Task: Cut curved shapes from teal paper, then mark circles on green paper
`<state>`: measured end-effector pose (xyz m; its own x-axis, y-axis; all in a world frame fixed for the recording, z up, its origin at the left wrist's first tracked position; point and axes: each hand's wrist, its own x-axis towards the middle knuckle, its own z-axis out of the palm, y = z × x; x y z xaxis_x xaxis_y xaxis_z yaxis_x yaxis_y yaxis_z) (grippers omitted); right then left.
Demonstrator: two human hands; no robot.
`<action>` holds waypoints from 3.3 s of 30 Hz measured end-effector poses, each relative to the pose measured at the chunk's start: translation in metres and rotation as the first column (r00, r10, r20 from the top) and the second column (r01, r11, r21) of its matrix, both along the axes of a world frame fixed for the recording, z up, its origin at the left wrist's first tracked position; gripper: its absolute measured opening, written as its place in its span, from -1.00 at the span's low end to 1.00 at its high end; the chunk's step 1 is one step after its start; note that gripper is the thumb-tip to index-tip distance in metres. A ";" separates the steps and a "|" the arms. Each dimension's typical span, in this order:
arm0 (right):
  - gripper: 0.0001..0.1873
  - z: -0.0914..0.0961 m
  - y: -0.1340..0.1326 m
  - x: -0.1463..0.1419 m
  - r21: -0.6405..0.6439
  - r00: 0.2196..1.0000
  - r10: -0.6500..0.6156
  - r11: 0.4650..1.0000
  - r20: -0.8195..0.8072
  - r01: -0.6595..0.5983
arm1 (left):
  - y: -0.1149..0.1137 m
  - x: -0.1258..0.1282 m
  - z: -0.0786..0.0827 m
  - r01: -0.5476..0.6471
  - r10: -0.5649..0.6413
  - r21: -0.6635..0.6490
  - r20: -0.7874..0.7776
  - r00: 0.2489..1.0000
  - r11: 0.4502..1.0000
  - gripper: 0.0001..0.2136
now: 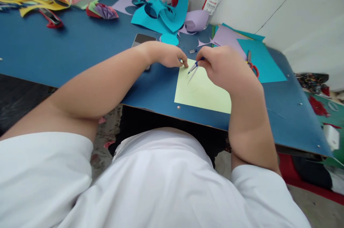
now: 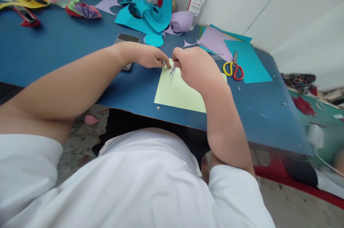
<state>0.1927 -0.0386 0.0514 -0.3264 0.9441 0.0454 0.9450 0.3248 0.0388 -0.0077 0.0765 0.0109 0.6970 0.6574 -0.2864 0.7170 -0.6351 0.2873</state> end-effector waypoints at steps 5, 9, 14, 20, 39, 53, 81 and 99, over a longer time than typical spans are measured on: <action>-0.68 0.012 -0.012 -0.006 -0.051 0.984 -0.110 0.992 0.143 0.119 | 0.000 -0.001 -0.001 -0.026 0.027 -0.028 0.033 0.999 0.999 -0.43; -0.72 0.015 -0.021 -0.008 -0.122 0.979 -0.146 0.979 0.145 0.164 | 0.003 -0.003 -0.005 -0.048 0.053 -0.057 0.086 0.995 0.997 -0.41; -0.68 -0.002 -0.021 0.001 -0.014 1.000 -0.018 1.000 -0.020 0.018 | 0.006 0.000 -0.006 -0.052 0.053 -0.034 0.050 0.997 0.998 -0.44; -0.69 0.003 -0.024 -0.022 0.005 0.980 -0.104 0.995 0.171 0.104 | 0.004 0.001 -0.003 -0.049 0.049 0.007 -0.004 0.999 0.999 -0.46; -0.48 -0.035 0.026 0.018 0.105 0.967 0.076 0.993 -0.242 -0.052 | 0.007 -0.002 -0.009 -0.023 0.023 0.003 0.066 0.998 1.000 -0.55; -0.57 -0.031 0.020 0.017 -0.040 0.911 0.074 0.994 -0.405 -0.099 | 0.007 -0.001 -0.006 -0.006 0.006 0.010 0.006 1.000 1.000 -0.39; -0.51 -0.046 0.067 0.070 -0.031 0.738 -0.175 0.978 -0.652 0.204 | 0.021 -0.004 -0.015 -0.028 0.029 -0.022 0.020 0.999 0.999 -0.29; -0.52 -0.052 0.070 0.071 -0.035 0.773 -0.174 0.981 -0.611 0.193 | 0.027 -0.004 -0.020 -0.022 0.022 0.001 0.013 1.000 1.000 -0.30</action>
